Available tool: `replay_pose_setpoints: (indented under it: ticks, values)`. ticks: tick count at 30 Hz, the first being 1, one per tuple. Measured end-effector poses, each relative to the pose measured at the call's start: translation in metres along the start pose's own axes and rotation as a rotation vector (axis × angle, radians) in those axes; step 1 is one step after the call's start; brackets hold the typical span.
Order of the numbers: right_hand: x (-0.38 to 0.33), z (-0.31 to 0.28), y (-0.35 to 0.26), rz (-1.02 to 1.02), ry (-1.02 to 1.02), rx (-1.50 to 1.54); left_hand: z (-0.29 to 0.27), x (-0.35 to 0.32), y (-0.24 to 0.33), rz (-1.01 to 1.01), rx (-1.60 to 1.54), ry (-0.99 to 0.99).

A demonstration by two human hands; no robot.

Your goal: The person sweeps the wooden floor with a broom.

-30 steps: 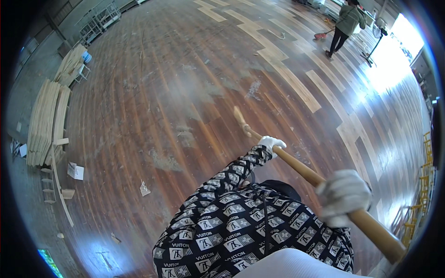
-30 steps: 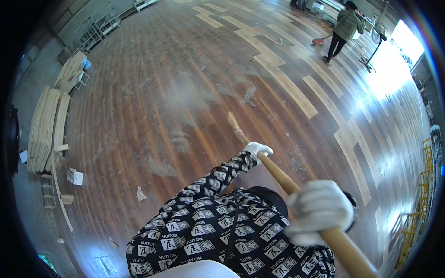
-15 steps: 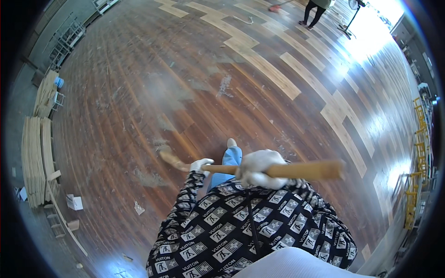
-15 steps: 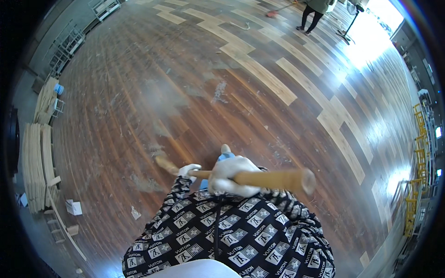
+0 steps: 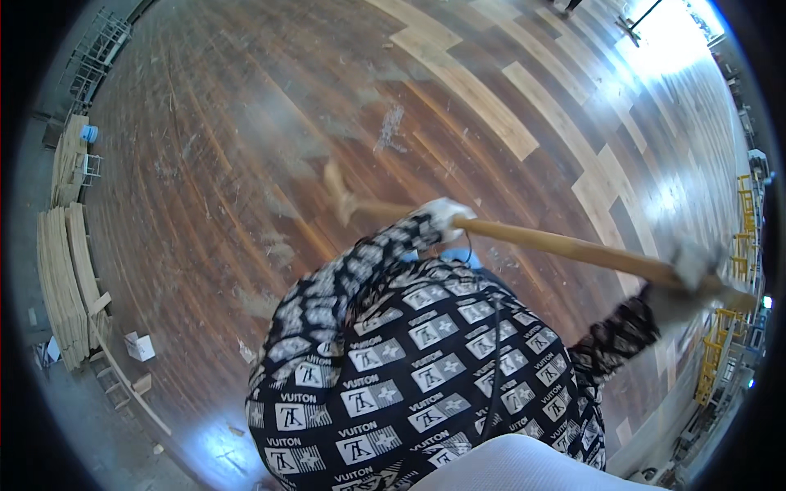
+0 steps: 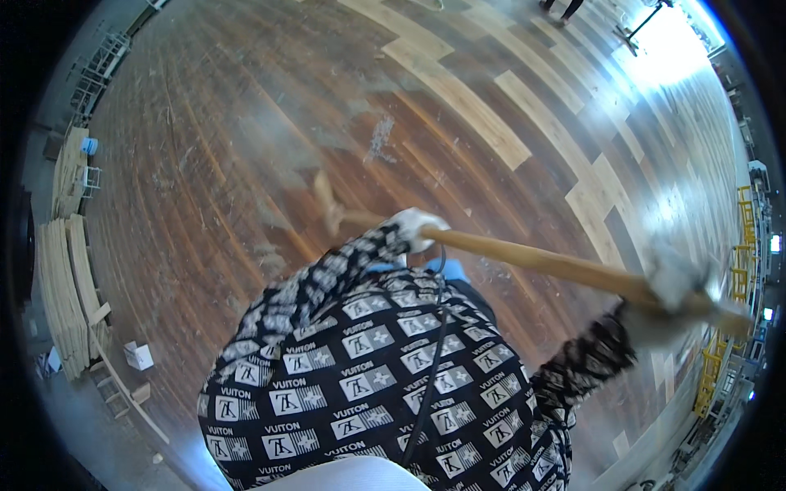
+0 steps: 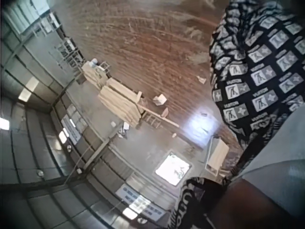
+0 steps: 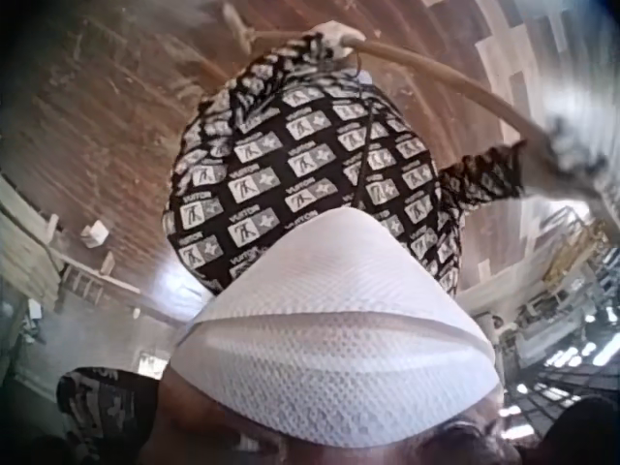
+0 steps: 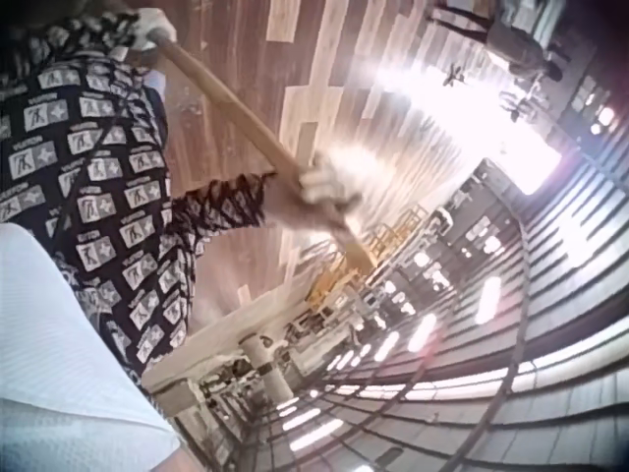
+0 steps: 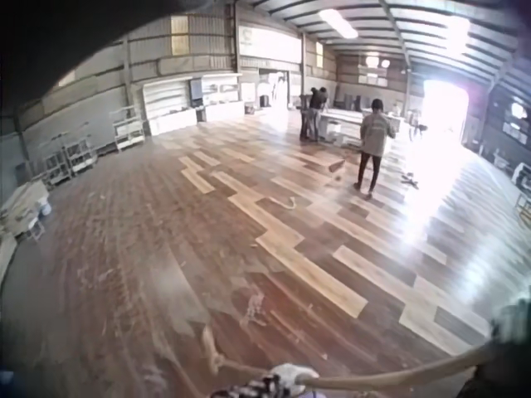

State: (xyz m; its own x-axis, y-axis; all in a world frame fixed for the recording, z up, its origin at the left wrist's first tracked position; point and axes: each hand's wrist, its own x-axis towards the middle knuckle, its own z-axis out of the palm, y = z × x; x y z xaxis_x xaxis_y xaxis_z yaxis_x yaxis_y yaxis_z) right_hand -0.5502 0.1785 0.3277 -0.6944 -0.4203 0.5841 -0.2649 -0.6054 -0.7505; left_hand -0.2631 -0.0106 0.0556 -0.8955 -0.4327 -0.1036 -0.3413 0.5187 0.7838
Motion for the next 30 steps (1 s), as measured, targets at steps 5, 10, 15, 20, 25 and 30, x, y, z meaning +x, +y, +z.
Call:
replay_pose_setpoints:
  ticks: [5, 10, 15, 20, 25, 30]
  values:
    - [0.054, -0.046, -0.072, -0.482, -0.074, -0.684, 0.017, 0.137, 0.072, 0.236, -0.096, -0.201]
    - [0.091, -0.057, -0.064, -0.574, -0.207, -0.976, 0.054, 0.257, 0.063, 0.266, -0.122, -0.315]
    - [0.160, -0.067, 0.027, -0.246, -0.058, -0.510, 0.059, 0.327, 0.012, 0.162, -0.085, -0.277]
    - [0.184, -0.008, 0.183, -0.202, 0.213, -0.878, 0.003, 0.326, -0.084, -0.052, 0.049, -0.217]
    - [0.165, 0.053, 0.280, 0.338, 0.131, -0.399, -0.068, 0.282, -0.162, -0.404, 0.322, 0.197]
    - [0.227, 0.034, 0.326, 0.530, 0.054, -0.329, -0.091, 0.332, -0.167, -0.387, 0.290, 0.360]
